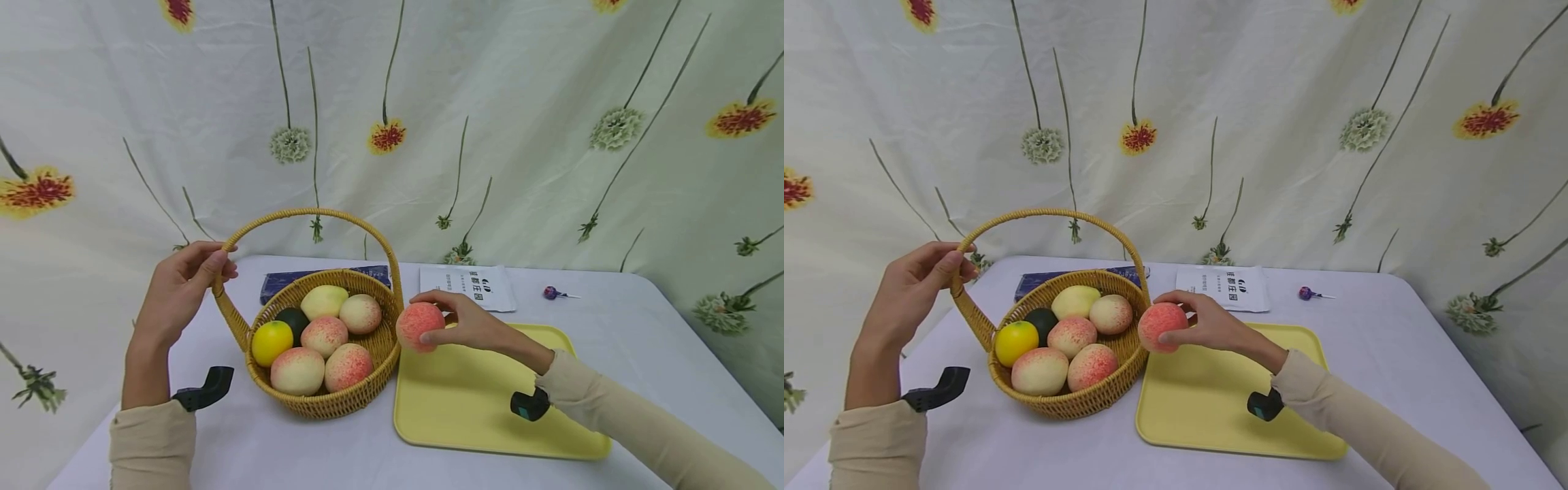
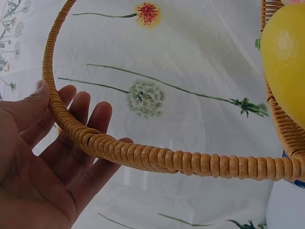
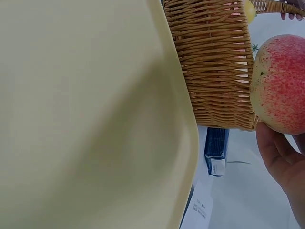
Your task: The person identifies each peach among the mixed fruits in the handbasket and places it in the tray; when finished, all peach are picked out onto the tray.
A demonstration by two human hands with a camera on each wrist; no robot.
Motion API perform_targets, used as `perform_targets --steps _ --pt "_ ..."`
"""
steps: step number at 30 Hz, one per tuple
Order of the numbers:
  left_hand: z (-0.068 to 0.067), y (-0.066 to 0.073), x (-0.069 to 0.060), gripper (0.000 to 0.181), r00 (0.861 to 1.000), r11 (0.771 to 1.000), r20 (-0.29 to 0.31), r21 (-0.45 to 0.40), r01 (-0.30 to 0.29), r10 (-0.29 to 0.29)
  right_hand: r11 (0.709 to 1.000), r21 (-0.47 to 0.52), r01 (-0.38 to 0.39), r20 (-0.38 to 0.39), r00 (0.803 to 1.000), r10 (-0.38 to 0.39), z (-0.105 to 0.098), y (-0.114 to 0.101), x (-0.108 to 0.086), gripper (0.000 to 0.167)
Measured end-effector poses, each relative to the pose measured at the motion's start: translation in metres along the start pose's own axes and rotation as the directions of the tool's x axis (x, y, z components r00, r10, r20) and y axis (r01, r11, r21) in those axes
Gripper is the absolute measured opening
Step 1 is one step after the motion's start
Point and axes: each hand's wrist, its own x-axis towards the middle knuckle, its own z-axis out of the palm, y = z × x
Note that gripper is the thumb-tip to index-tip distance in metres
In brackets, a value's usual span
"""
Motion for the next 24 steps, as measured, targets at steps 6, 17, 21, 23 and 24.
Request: perform_targets --steps 6,17,21,23,24 --pt "0.000 -0.001 0.000 0.032 1.000 1.000 0.001 -0.007 -0.005 0.005 0.999 0.021 -0.044 0.012 0.999 0.044 -0.002 0.006 -0.003 0.055" --pt "-0.001 0.000 0.001 0.031 1.000 1.000 0.000 -0.010 0.003 -0.003 0.997 0.029 -0.073 0.018 0.997 0.073 -0.007 0.021 -0.004 0.056" --pt "0.000 0.001 0.001 0.033 1.000 1.000 -0.002 -0.003 0.011 -0.011 0.995 0.017 -0.098 0.011 0.995 0.098 -0.006 0.028 -0.005 0.058" --pt "0.000 0.001 0.000 0.034 1.000 1.000 -0.002 0.002 0.018 -0.018 0.995 0.005 -0.102 0.010 0.995 0.102 -0.004 0.034 -0.004 0.058" --pt "0.000 0.001 0.000 0.035 1.000 1.000 -0.002 0.003 0.021 -0.021 0.995 0.001 -0.103 0.010 0.995 0.103 -0.003 0.036 -0.004 0.057"
